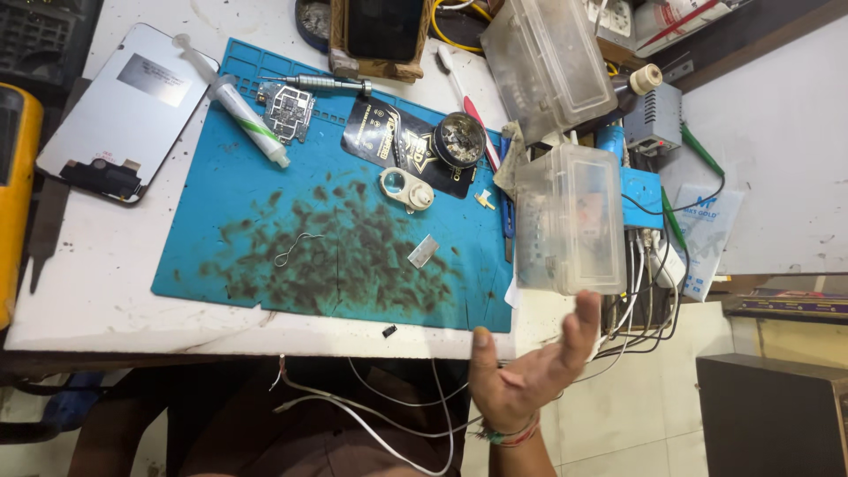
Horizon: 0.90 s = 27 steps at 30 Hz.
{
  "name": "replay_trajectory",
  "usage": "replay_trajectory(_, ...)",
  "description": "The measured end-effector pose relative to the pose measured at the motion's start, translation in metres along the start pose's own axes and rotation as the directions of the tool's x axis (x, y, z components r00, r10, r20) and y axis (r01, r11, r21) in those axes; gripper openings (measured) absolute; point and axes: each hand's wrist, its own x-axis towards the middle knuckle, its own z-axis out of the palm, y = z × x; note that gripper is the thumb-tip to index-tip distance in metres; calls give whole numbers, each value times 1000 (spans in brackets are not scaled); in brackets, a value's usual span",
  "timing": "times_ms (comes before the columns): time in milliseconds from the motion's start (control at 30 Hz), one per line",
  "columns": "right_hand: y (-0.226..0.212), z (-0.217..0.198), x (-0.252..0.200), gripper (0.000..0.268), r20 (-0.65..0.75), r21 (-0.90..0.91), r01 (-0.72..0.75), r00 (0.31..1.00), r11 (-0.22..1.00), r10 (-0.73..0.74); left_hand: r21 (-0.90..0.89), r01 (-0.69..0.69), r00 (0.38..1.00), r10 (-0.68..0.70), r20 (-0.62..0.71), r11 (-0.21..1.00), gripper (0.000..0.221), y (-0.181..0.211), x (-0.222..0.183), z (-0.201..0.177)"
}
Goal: The person uses a heat gun and tweezers to remove a component from a circuit board, then uses a soldering iron to apply solder to the board, and finally attaches a white wire to the board.
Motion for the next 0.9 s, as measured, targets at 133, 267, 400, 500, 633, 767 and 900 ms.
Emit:
replay_trajectory(133,-5,8,-7,79,25,7,-27,999,1000,27,-144,100,995,-94,45,985,36,-3,2,-6)
replay_trajectory(267,0,10,-16,71,-30,13,0,1000,1000,0,-306,192,980,-199,10,932,38,-8,1,1)
replay_trajectory(400,-7,6,-15,54,59,55,9,998,998,-12,-448,217,944,-304,-131,867,40,-12,-2,4)
replay_trajectory(500,-18,5,2,41,294,32,-10,956,999,0,-536,192,837,-423,-349,822,42,-17,-9,-16)
replay_trajectory(633,-28,21,35,38,548,-12,65,835,998,-47,-529,136,720,-450,-528,838,45,-15,-20,-36)
replay_trajectory(767,-36,35,54,47,568,-160,130,823,979,-17,-529,38,694,-403,-597,848,46,-4,-27,-43)
replay_trajectory(900,-41,40,54,51,511,-212,78,859,974,43,-503,5,653,-383,-653,864,46,-1,-31,-48)
